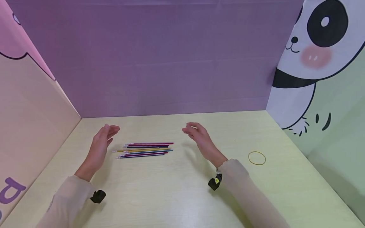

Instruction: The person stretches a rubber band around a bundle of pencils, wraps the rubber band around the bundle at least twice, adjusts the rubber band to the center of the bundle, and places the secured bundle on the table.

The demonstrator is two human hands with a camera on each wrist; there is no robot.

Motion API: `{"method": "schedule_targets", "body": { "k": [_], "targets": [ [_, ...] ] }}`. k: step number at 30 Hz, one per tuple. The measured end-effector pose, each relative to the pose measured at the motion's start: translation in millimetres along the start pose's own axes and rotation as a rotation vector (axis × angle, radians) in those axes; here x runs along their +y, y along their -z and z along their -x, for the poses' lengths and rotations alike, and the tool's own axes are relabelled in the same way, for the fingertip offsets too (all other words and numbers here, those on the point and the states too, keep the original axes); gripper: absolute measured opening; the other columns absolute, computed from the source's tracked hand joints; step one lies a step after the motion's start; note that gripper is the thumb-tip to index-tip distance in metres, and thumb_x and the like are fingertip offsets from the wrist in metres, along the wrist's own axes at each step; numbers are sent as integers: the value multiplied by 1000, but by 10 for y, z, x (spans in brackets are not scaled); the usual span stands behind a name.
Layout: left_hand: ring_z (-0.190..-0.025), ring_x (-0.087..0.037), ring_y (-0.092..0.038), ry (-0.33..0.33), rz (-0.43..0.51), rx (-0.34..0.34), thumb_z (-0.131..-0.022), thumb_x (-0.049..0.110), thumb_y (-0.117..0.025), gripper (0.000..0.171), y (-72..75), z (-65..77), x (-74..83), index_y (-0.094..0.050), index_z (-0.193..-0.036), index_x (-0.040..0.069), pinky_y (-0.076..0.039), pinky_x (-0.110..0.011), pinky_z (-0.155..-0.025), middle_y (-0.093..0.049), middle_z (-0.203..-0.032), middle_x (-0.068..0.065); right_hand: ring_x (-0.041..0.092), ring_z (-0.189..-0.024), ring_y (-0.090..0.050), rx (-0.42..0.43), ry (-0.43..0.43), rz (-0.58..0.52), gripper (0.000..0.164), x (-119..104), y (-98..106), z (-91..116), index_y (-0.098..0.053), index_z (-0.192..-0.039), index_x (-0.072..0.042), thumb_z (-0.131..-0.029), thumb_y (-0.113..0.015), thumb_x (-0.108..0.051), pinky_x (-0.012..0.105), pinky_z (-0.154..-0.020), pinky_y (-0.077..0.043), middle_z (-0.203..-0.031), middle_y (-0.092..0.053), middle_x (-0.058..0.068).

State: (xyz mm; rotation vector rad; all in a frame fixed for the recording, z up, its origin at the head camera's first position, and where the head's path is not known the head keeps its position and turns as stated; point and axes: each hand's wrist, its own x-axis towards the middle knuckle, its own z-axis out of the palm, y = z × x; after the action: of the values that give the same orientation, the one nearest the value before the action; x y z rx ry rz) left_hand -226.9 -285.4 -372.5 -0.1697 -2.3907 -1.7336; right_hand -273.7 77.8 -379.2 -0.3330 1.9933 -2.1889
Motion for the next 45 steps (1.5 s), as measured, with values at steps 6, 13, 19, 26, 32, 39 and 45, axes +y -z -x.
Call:
{"method": "schedule_targets", "body": {
  "k": [6, 13, 19, 26, 32, 39, 45],
  "targets": [
    [-148, -33, -21, 112, 195, -25, -103, 62, -19, 69, 93, -91, -134, -44, -139, 9, -4, -54, -122, -33, -151, -17, 33, -129, -53, 79, -26, -112, 41, 18, -158, -123, -45, -136, 1, -102, -52, -21, 40, -116, -34, -133, -59, 22],
    [-148, -28, -17, 173, 422, -53, -102, 64, -23, 63, 171, -153, -286, -47, -132, 15, 5, -49, -122, -50, -129, 10, 33, -134, -49, 87, -97, -180, 52, 118, -322, -247, -39, -142, 1, -103, -53, -31, 41, -118, -30, -140, -54, 24],
    [-152, -30, -2, 235, 598, -109, -103, 62, -21, 61, 176, -126, -412, -47, -133, 15, 8, -40, -122, -46, -128, 9, 31, -132, -52, 158, -158, -230, 54, 298, -500, -368, -43, -143, 2, -104, -51, -33, 40, -117, -32, -139, -56, 22],
    [-149, -23, -12, 227, 730, -67, -104, 58, -26, 59, 113, -15, -537, -47, -134, 12, 3, -31, -123, -48, -131, 7, 28, -128, -56, 178, -197, -175, 53, 471, -631, -392, -46, -141, 2, -103, -52, -34, 38, -115, -35, -136, -59, 19],
    [-150, -23, -12, 209, 769, -79, -104, 57, -29, 59, 14, -32, -512, -43, -137, 9, -1, -32, -123, -45, -135, 4, 28, -132, -52, 176, -180, -266, 59, 487, -623, -371, -45, -141, 5, -101, -53, -37, 38, -117, -32, -138, -57, 21],
    [-149, -24, -14, 211, 788, -16, -105, 55, -32, 55, 2, -45, -512, -49, -131, 10, -3, -30, -123, -46, -135, 2, 30, -138, -45, 131, -163, -368, 63, 483, -614, -353, -41, -144, 5, -100, -53, -38, 38, -120, -25, -144, -50, 24],
    [-150, -24, -9, 191, 863, -65, -106, 53, -32, 54, -28, -53, -514, -55, -128, 10, 1, -30, -123, -52, -131, 4, 28, -141, -42, 107, -156, -366, 67, 467, -630, -327, -39, -147, 3, -100, -52, -42, 37, -121, -20, -148, -47, 21]
  ]
}}
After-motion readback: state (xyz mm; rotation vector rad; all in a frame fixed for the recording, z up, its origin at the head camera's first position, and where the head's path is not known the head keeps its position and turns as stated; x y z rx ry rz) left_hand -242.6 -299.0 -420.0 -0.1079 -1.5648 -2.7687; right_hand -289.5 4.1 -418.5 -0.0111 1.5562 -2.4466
